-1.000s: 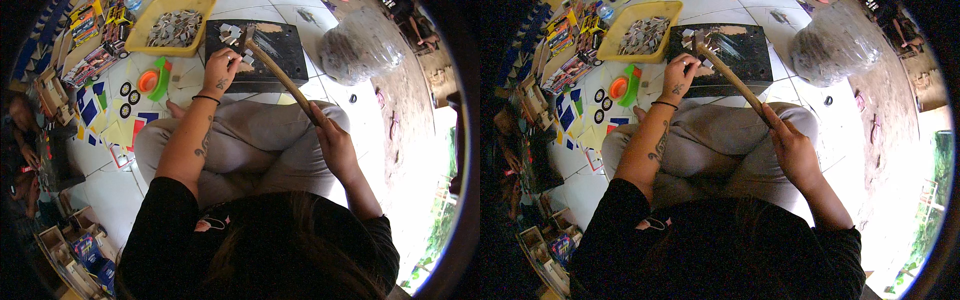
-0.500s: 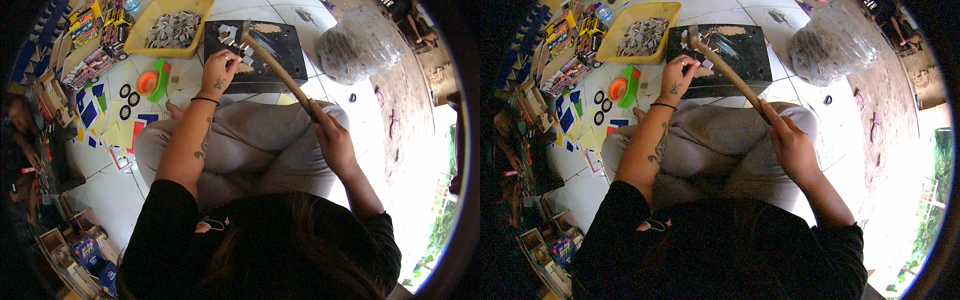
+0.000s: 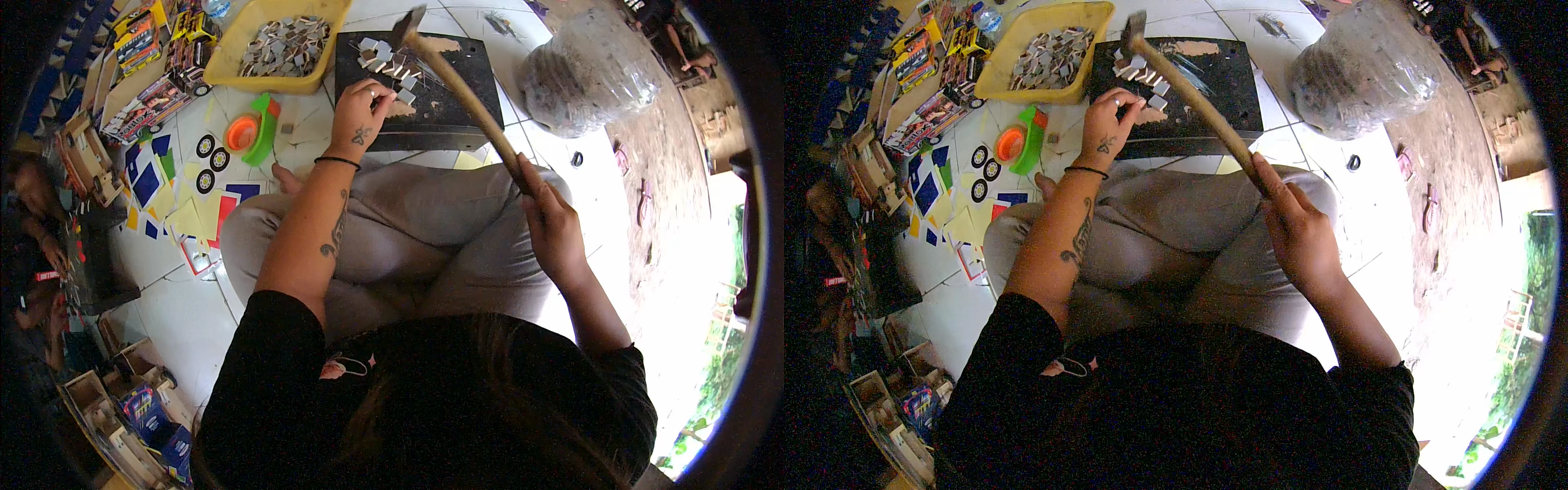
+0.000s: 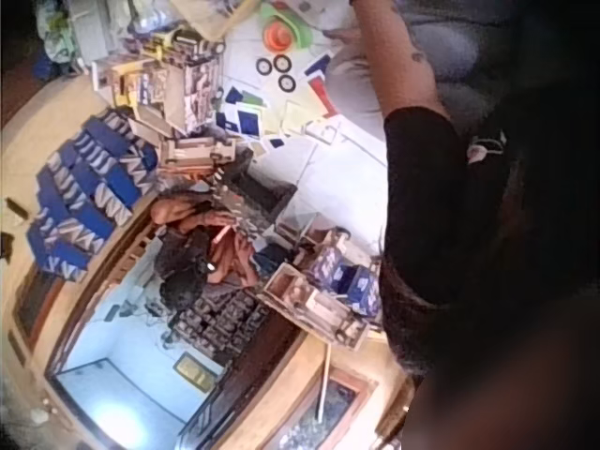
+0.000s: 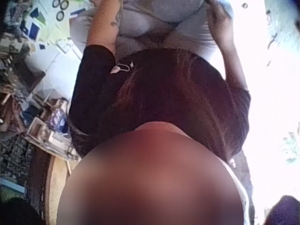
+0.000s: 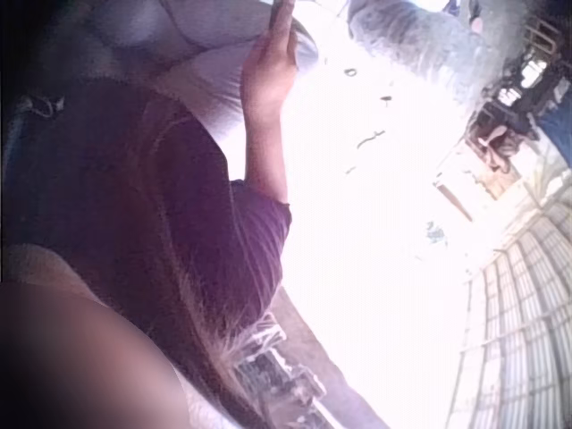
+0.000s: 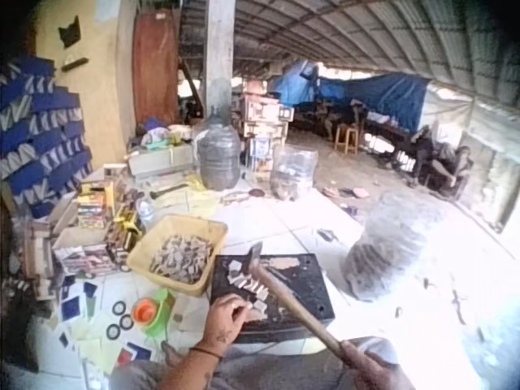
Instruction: The person sits on the floor and uses a hammer to break small rectangular blocks on a black board. They pick up blocks from a plastic container, place them on the board, strike them with the hammer, and then transfer the broken pieces into a yellow bin.
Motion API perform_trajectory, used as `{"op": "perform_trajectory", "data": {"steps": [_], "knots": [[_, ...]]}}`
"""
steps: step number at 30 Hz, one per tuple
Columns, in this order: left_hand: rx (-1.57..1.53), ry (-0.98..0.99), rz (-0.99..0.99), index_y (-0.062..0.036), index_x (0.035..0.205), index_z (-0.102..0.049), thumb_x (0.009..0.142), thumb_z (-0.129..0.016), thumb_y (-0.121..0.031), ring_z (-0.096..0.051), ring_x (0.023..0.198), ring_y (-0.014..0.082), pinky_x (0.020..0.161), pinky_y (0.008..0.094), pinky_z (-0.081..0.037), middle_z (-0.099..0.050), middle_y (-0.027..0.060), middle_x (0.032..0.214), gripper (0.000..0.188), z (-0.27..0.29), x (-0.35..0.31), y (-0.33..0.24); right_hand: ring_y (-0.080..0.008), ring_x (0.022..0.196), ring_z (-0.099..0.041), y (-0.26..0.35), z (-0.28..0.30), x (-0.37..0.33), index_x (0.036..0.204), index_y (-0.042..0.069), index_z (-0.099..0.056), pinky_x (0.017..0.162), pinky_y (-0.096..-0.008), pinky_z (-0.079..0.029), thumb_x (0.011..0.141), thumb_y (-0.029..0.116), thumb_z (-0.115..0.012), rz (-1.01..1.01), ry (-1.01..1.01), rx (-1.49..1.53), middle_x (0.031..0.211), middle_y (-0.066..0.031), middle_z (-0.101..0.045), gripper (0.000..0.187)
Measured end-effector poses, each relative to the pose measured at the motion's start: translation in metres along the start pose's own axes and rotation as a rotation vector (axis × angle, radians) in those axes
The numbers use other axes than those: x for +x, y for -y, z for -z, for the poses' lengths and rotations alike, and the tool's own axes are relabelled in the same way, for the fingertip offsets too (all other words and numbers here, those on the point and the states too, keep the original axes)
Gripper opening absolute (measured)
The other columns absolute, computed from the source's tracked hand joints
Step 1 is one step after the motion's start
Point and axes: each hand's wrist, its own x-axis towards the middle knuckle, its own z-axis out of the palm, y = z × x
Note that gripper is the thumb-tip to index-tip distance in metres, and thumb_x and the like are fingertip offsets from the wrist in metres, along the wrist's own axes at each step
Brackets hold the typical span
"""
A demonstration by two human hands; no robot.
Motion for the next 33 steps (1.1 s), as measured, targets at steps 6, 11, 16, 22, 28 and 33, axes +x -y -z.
{"op": "perform_trajectory", "data": {"steps": [6, 11, 16, 22, 28, 33], "knots": [[-0.01, 0.027, 0.024, 0.0009, 0.08, -0.065, 0.08, -0.067, -0.009, -0.06, 0.063, 0.0253, 0.059, 0.0335, -0.048, -0.063, 0.0115, 0.077, 0.01, 0.001, 0.002, 0.0, -0.0374, 0.098, -0.061, -0.019, 0.001, 0.015, 0.139, 0.022, -0.04, 0.084, -0.0425, -0.049, 0.09, 0.006, -0.051, 0.074, -0.024, -0.014, 0.111, -0.0217, -0.06, 0.053], [-0.002, 0.054, 0.081, 0.0005, 0.084, -0.066, 0.08, -0.067, -0.011, -0.063, 0.067, 0.0242, 0.061, 0.0325, -0.05, -0.065, 0.0114, 0.079, 0.012, 0.003, 0.001, -0.005, -0.0387, 0.098, -0.059, -0.075, 0.005, 0.077, 0.134, 0.015, -0.045, 0.082, -0.0432, -0.049, 0.092, 0.015, -0.051, 0.077, -0.219, -0.15, 0.112, -0.0192, -0.059, 0.043], [0.013, -0.017, 0.241, -0.0028, 0.084, -0.067, 0.078, -0.069, -0.014, -0.065, 0.068, 0.0245, 0.062, 0.0329, -0.05, -0.067, 0.0117, 0.077, 0.012, 0.021, 0.012, 0.015, -0.0395, 0.094, -0.059, -0.124, -0.017, 0.127, 0.124, 0.013, -0.048, 0.079, -0.0467, -0.048, 0.09, 0.019, -0.055, 0.007, -0.183, -0.277, 0.109, -0.0189, -0.059, 0.036], [0.598, -0.367, 0.256, -0.0088, 0.081, -0.069, 0.075, -0.069, -0.031, -0.064, 0.072, 0.029, 0.072, 0.0414, -0.049, -0.067, 0.0108, 0.077, 0.023, 0.094, 0.068, 0.08, -0.0403, 0.094, -0.058, -0.146, -0.033, 0.142, 0.118, 0.011, -0.049, 0.079, -0.0473, -0.047, 0.089, 0.02, -0.056, 0.012, -0.083, -0.129, 0.108, -0.0194, -0.059, 0.031], [0.545, -0.115, 0.15, -0.0088, 0.077, -0.069, 0.072, -0.07, -0.036, -0.061, 0.083, 0.0319, 0.077, 0.0452, -0.044, -0.066, 0.0115, 0.082, 0.028, 0.057, 0.061, 0.046, -0.0375, 0.097, -0.058, -0.121, -0.038, 0.15, 0.118, 0.008, -0.05, 0.083, -0.0412, -0.047, 0.085, 0.027, -0.062, 0.241, -0.235, -0.552, 0.103, -0.0204, -0.058, 0.04], [0.494, 0.226, 0.216, -0.0101, 0.08, -0.069, 0.07, -0.073, -0.035, -0.058, 0.09, 0.0285, 0.075, 0.041, -0.043, -0.065, 0.008, 0.087, 0.027, -0.007, 0.023, -0.014, -0.0316, 0.095, -0.059, -0.06, -0.053, 0.196, 0.098, 0.006, -0.066, 0.084, -0.0402, -0.048, 0.081, 0.027, -0.065, 0.251, 0.003, -0.354, 0.094, -0.0146, -0.063, 0.027]]}}
